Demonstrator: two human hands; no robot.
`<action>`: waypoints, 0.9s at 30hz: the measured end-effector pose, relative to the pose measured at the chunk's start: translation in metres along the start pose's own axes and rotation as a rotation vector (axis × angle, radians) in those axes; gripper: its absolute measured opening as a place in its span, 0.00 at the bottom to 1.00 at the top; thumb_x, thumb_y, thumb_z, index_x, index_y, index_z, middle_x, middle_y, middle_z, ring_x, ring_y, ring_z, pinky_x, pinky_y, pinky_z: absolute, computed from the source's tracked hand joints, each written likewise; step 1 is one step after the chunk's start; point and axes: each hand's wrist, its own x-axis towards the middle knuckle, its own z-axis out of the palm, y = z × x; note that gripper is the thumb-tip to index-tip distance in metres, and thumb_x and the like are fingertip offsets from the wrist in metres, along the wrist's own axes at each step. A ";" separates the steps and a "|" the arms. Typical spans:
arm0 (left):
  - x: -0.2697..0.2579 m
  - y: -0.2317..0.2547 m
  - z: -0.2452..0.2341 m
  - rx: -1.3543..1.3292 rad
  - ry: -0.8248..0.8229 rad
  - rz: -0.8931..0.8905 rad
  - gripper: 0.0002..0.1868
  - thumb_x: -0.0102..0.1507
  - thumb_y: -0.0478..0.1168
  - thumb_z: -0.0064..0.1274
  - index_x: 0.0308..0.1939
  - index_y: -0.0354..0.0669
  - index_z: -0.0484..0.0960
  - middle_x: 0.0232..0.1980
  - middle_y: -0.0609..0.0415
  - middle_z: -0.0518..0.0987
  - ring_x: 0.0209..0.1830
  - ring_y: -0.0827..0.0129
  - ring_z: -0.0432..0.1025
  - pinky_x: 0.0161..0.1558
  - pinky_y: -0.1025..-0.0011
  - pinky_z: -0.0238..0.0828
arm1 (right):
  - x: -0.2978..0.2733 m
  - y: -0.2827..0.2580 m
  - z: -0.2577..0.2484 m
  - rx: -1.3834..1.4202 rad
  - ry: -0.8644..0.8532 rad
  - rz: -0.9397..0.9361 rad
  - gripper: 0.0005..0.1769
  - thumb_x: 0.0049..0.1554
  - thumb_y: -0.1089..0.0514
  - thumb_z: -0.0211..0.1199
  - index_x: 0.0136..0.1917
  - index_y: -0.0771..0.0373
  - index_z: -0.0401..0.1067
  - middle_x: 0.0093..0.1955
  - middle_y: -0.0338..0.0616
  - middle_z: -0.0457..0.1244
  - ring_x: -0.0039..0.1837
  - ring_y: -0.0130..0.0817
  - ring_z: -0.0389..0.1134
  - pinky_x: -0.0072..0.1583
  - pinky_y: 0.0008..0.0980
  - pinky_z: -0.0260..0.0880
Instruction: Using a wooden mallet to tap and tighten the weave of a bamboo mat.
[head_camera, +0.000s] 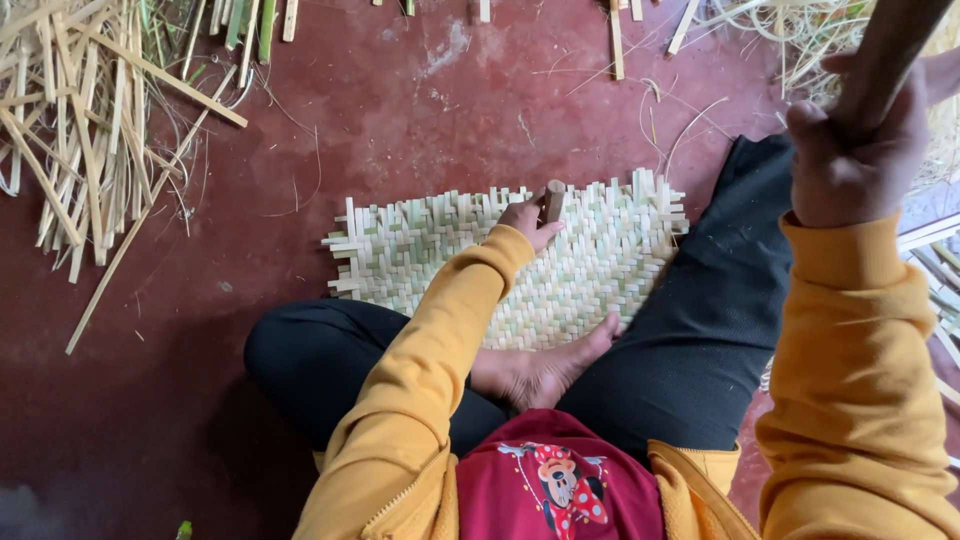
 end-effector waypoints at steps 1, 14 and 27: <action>0.001 -0.001 0.002 0.000 -0.002 -0.003 0.27 0.60 0.55 0.56 0.58 0.46 0.78 0.40 0.49 0.85 0.34 0.56 0.79 0.41 0.64 0.76 | -0.007 0.015 0.011 0.002 -0.001 0.003 0.26 0.65 0.86 0.56 0.71 0.70 0.62 0.59 0.50 0.58 0.46 0.34 0.53 0.51 0.31 0.55; 0.004 -0.008 -0.006 -0.144 -0.081 0.070 0.26 0.62 0.50 0.60 0.59 0.45 0.71 0.44 0.49 0.86 0.44 0.62 0.83 0.49 0.64 0.83 | -0.038 0.116 0.030 -0.775 -0.162 0.130 0.15 0.60 0.55 0.63 0.60 0.47 0.66 0.38 0.46 0.63 0.44 0.54 0.70 0.47 0.47 0.69; -0.011 0.013 -0.024 -0.135 -0.157 0.006 0.25 0.62 0.50 0.57 0.59 0.44 0.71 0.46 0.48 0.86 0.46 0.61 0.82 0.53 0.62 0.81 | -0.091 0.124 0.042 -1.080 -0.670 0.410 0.12 0.56 0.50 0.52 0.44 0.53 0.76 0.38 0.53 0.71 0.48 0.61 0.72 0.51 0.56 0.75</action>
